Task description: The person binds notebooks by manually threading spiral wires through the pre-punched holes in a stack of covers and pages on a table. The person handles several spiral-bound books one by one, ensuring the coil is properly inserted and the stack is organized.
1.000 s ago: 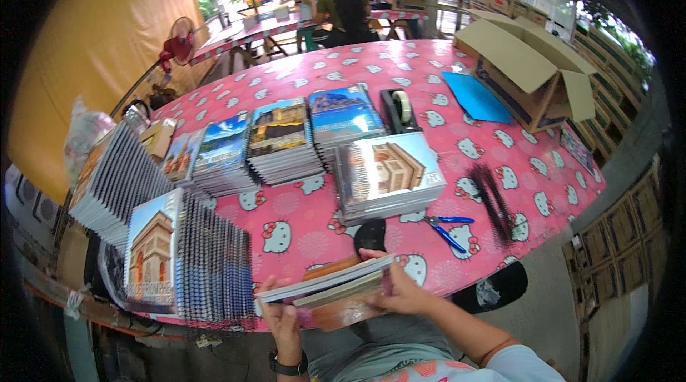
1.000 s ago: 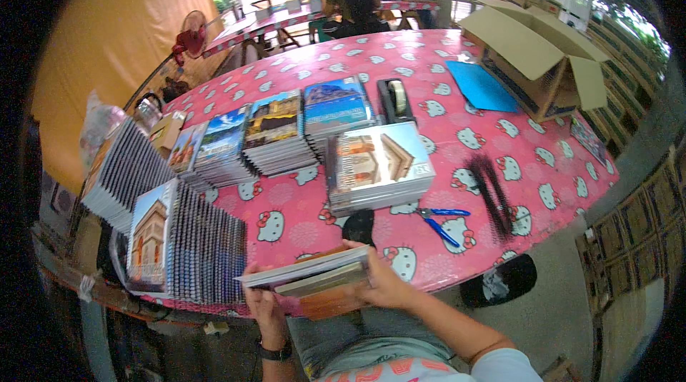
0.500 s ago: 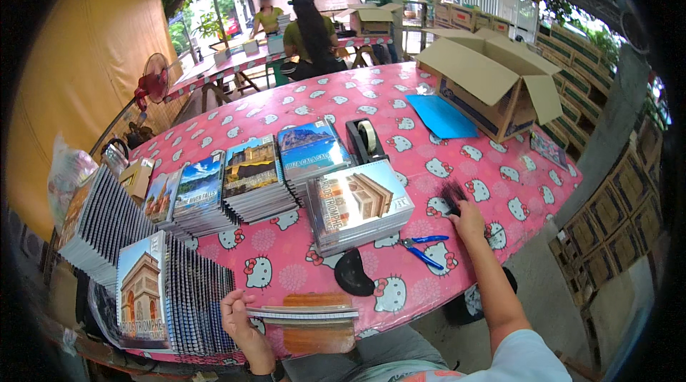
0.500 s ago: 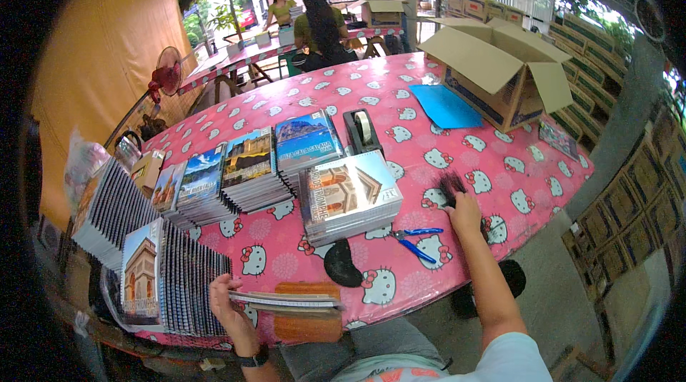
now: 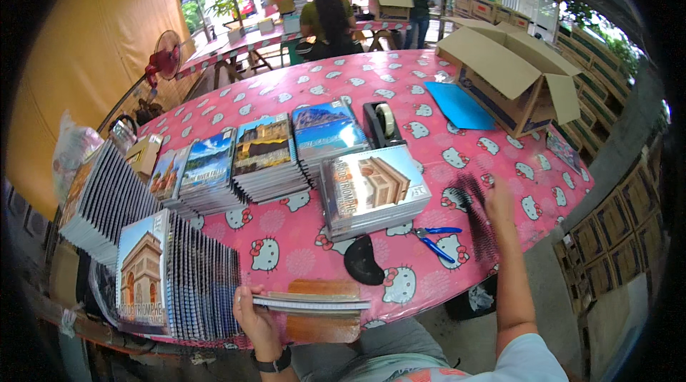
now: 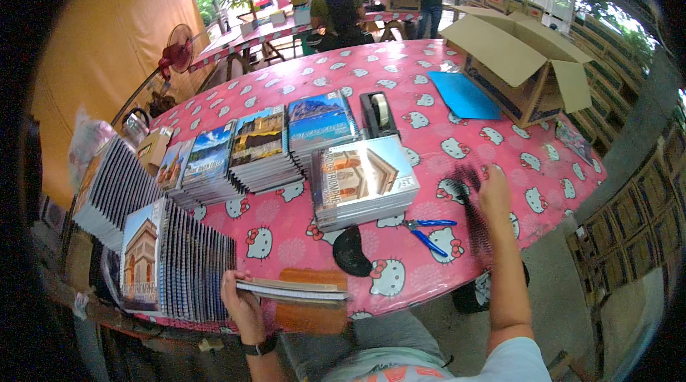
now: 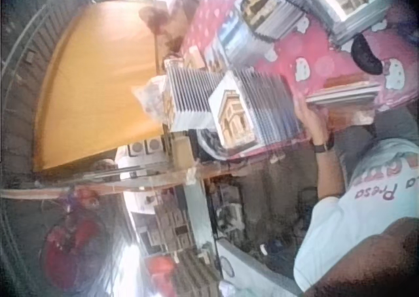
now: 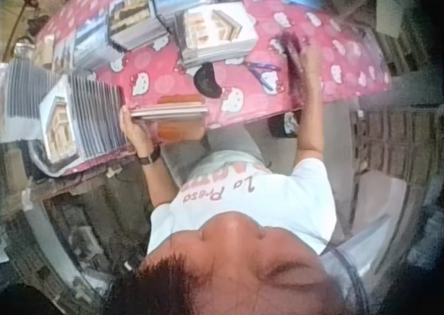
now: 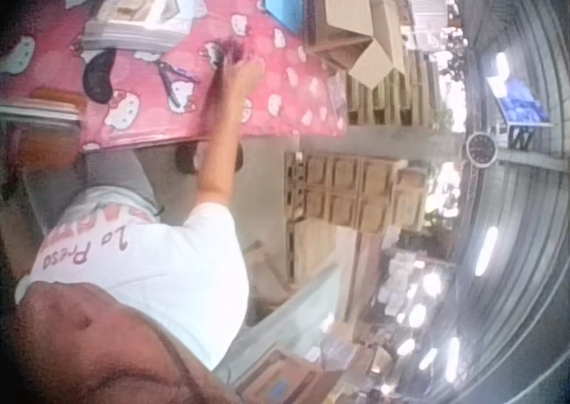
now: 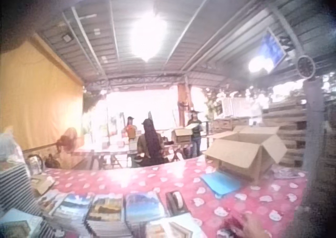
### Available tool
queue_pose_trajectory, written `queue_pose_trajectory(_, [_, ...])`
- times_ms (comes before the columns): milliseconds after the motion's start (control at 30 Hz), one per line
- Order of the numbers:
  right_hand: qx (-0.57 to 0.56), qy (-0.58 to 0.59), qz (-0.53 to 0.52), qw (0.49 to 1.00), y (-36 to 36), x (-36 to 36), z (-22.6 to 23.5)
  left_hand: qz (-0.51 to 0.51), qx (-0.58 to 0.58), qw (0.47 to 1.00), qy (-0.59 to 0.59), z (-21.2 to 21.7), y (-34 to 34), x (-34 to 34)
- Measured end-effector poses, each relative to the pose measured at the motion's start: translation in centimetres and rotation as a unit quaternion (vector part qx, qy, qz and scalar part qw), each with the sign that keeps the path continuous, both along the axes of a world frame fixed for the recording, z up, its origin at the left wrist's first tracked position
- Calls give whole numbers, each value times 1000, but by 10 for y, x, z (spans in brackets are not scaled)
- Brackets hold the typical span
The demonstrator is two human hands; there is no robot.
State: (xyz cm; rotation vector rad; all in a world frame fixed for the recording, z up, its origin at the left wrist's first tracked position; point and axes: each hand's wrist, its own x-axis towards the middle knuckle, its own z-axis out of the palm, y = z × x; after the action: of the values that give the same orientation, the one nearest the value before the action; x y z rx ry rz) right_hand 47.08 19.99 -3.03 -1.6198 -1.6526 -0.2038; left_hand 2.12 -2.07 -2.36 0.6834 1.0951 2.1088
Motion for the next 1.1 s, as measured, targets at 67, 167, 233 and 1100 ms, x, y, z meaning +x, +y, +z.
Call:
queue_pose_trajectory(67, [-53, 54, 36, 997, -25, -21, 34, -8, -4, 1000, 8, -3, -2, -6])
queue_pose_trajectory(167, [-31, 32, 140, 989, -69, -66, 84, 179, -69, 971, 144, 23, 2, 15])
queue_pose_trajectory(233, [-118, 118, 225, 960, -104, -94, 104, 252, -133, 874, 392, 41, -11, 30])
queue_pose_trajectory(1100, [-268, 138, 579, 757, -149, -171, 52, 35, -118, 717, 686, 26, 4, 112])
